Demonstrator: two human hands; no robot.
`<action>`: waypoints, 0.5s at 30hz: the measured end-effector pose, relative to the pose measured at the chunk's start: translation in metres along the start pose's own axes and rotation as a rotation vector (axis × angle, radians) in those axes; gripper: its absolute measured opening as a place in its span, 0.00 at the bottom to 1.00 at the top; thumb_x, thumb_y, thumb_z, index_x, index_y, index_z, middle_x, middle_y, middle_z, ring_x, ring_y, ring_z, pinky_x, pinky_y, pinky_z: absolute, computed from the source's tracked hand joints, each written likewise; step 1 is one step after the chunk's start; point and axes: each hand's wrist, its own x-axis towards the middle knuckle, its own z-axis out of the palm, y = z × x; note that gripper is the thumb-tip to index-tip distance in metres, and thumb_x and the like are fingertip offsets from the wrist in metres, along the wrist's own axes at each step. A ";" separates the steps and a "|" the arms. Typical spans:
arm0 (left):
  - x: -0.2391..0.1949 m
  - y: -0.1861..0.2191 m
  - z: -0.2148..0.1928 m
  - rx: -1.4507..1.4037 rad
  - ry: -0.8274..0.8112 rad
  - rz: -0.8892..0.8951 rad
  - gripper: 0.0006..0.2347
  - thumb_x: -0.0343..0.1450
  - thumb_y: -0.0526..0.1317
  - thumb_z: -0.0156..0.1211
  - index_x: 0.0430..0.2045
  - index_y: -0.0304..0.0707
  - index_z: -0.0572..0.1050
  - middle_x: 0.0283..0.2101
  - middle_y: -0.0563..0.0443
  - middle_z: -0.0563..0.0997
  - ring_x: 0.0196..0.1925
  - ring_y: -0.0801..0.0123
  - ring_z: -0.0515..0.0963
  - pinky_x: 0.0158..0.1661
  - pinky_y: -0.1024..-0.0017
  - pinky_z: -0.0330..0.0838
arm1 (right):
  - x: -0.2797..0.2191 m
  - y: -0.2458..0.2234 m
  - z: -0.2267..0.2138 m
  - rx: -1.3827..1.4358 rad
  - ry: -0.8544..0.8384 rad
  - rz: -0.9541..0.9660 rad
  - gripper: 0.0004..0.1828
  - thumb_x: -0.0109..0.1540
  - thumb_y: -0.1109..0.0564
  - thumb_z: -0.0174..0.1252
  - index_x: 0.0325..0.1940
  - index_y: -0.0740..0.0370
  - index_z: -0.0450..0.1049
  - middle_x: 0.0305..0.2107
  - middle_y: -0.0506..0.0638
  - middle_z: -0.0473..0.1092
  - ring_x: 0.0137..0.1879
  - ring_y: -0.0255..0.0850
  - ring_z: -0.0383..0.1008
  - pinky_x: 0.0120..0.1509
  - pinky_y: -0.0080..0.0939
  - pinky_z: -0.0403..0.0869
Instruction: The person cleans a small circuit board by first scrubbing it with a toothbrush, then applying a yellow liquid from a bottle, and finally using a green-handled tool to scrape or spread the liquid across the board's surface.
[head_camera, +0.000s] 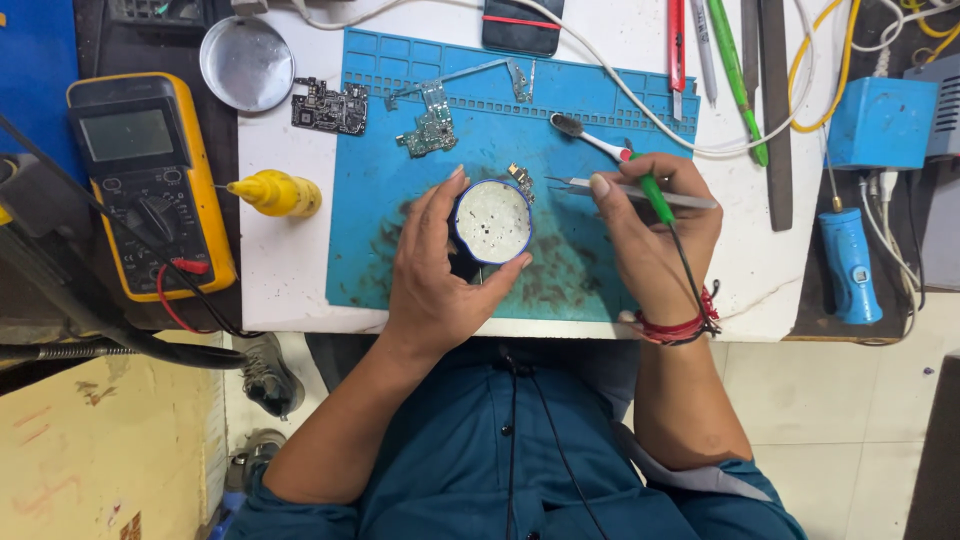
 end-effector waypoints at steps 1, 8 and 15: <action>0.000 0.000 0.000 -0.007 -0.003 -0.002 0.40 0.63 0.42 0.81 0.67 0.28 0.60 0.61 0.34 0.71 0.63 0.49 0.75 0.61 0.61 0.73 | -0.002 0.000 0.001 0.061 -0.002 0.007 0.12 0.68 0.67 0.66 0.52 0.67 0.70 0.41 0.56 0.78 0.44 0.37 0.77 0.50 0.35 0.76; 0.000 0.000 -0.001 -0.045 0.002 0.014 0.40 0.63 0.41 0.81 0.67 0.28 0.60 0.61 0.35 0.74 0.61 0.51 0.78 0.59 0.63 0.76 | -0.028 0.004 0.006 0.381 0.016 -0.054 0.18 0.66 0.72 0.61 0.56 0.63 0.63 0.48 0.61 0.77 0.57 0.48 0.80 0.65 0.48 0.80; -0.001 0.000 0.000 -0.104 -0.009 0.005 0.42 0.63 0.40 0.81 0.69 0.26 0.58 0.61 0.34 0.76 0.61 0.53 0.81 0.53 0.67 0.81 | -0.041 0.023 0.012 0.088 -0.133 -0.409 0.14 0.70 0.74 0.57 0.54 0.62 0.64 0.49 0.65 0.76 0.60 0.49 0.79 0.67 0.49 0.80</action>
